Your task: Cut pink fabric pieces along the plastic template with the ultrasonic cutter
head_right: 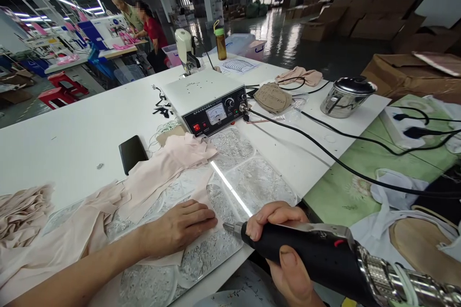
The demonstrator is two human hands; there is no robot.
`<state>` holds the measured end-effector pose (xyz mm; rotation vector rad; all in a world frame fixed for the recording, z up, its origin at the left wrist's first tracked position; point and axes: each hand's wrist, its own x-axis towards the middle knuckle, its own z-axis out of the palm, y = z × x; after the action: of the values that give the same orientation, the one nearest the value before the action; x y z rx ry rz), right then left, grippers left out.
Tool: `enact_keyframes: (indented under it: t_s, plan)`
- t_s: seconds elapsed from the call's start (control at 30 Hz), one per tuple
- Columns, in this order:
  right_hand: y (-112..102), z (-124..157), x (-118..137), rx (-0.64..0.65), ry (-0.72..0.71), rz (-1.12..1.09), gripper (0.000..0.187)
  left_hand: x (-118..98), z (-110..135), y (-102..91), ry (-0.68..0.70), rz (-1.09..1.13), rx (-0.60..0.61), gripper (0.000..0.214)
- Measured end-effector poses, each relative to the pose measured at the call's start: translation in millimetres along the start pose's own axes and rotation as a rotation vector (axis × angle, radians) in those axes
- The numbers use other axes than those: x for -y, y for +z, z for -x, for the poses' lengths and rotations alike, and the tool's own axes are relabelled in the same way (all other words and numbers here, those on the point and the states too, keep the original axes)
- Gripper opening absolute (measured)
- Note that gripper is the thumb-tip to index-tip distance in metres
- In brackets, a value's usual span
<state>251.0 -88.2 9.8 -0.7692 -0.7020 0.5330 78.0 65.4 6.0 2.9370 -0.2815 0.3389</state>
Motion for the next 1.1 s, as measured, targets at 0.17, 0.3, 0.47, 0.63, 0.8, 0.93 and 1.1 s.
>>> enact_keyframes:
  t_s: [0.17,0.3,0.47,0.63,0.8,0.93,1.1]
  plan:
    - [0.6,-0.4,0.5,-0.003,0.011,0.01,0.019,-0.5,2.4,2.3,-0.008,-0.002,-0.018,0.021]
    - [2.1,-1.7,1.5,-0.005,0.0,0.008,0.019,-0.9,2.7,2.6,-0.011,-0.003,-0.023,0.022]
    - [5.2,-5.1,-0.9,-0.026,-0.006,-0.02,0.02,-0.7,2.3,2.3,-0.008,-0.001,-0.025,0.021]
    - [6.4,-6.2,-8.0,-0.002,-0.019,-0.015,0.021,-1.0,2.5,2.8,-0.014,-0.004,-0.032,0.021]
    - [8.3,-7.5,-9.9,0.007,-0.029,0.011,0.019,-1.4,2.6,2.6,-0.019,0.001,-0.029,0.02]
    - [10.3,-7.9,-7.4,0.023,-0.034,0.052,0.016,-0.8,3.4,3.4,-0.019,0.001,-0.033,0.021]
    - [10.8,-6.7,-5.5,0.041,-0.031,0.087,0.014,-1.5,5.9,7.3,-0.02,-0.007,-0.066,0.021]
